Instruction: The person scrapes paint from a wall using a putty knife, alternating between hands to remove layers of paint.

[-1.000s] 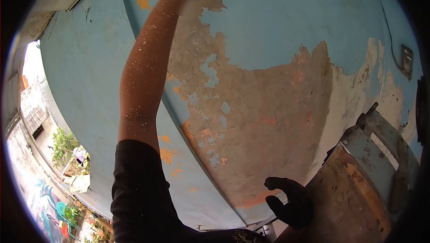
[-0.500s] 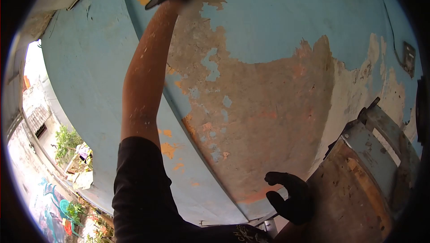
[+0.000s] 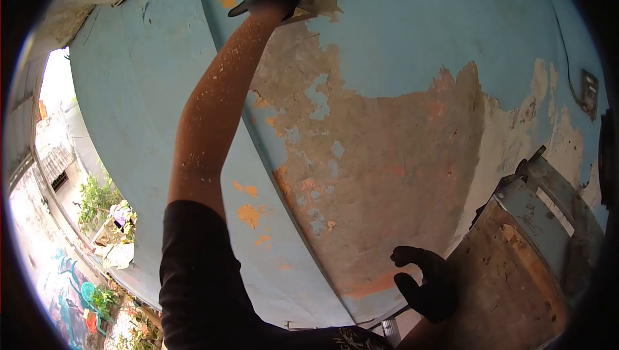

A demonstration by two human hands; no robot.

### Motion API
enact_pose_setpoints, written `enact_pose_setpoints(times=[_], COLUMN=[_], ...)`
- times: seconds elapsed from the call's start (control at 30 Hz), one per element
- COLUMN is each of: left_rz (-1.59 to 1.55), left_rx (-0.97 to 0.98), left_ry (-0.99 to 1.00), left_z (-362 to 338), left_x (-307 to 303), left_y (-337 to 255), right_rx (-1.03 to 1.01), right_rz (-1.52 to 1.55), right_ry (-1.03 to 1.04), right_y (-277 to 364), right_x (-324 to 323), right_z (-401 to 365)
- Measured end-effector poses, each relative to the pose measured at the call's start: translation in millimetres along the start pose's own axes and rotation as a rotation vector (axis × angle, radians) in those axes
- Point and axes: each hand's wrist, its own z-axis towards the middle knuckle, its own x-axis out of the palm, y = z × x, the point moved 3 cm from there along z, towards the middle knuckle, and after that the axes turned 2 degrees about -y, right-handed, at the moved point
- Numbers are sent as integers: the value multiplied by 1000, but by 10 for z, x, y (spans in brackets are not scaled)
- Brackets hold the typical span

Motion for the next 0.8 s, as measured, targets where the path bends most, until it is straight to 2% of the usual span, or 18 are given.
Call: enact_pose_setpoints(times=[0.07, 0.13, 0.2, 0.27, 0.33, 0.37, 0.43, 0.47, 0.53, 0.6, 0.63, 0.67, 0.7, 0.73, 0.8], left_rz=[-17, -72, -203, -50, 116, 119, 52, 27, -28, -229, -178, -98, -36, 5, -28], left_rx=[16, -56, -102, -182, -240, -234, -73, 87, 55, -10, -147, -119, -277, -236, -129], left_ry=[-95, -112, -17, -1, 257, 251, 188, 12, 18, 23, 9, -36, 75, 229, 263], left_z=[179, 332, 254, -43, -433, -398, -265, -112, 114, 52, -44, -257, -382, -514, -553], left_x=[-47, -253, -341, 174, 324, 293, 231, 204, -27, -184, -129, 37, 189, 286, 301], left_y=[-64, -272, -298, 180, 235, 197, -39, -79, -348, -462, -351, -140, 8, 129, -6], right_rx=[-7, 6, 34, 40, 52, 63, 44, 33, 23, 13, 14, 21, 27, 22, 15], right_rz=[25, -7, -33, 35, 52, 64, 53, 37, -6, -45, -50, -50, -41, -10, 21], right_ry=[30, 43, 62, 15, 34, 45, 37, 36, 39, 45, 57, 75, 82, 69, 52], right_y=[-6, 1, -2, 11, -6, -22, -25, -23, -46, -42, -6, 18, 13, -3, 15], right_x=[5, -10, 2, -1, 3, 10, 24, 21, 15, -6, -24, -21, -12, -12, -6], right_z=[-15, 10, 11, -10, -41, -39, -26, -24, 1, 51, 86, 66, 25, 24, 46])
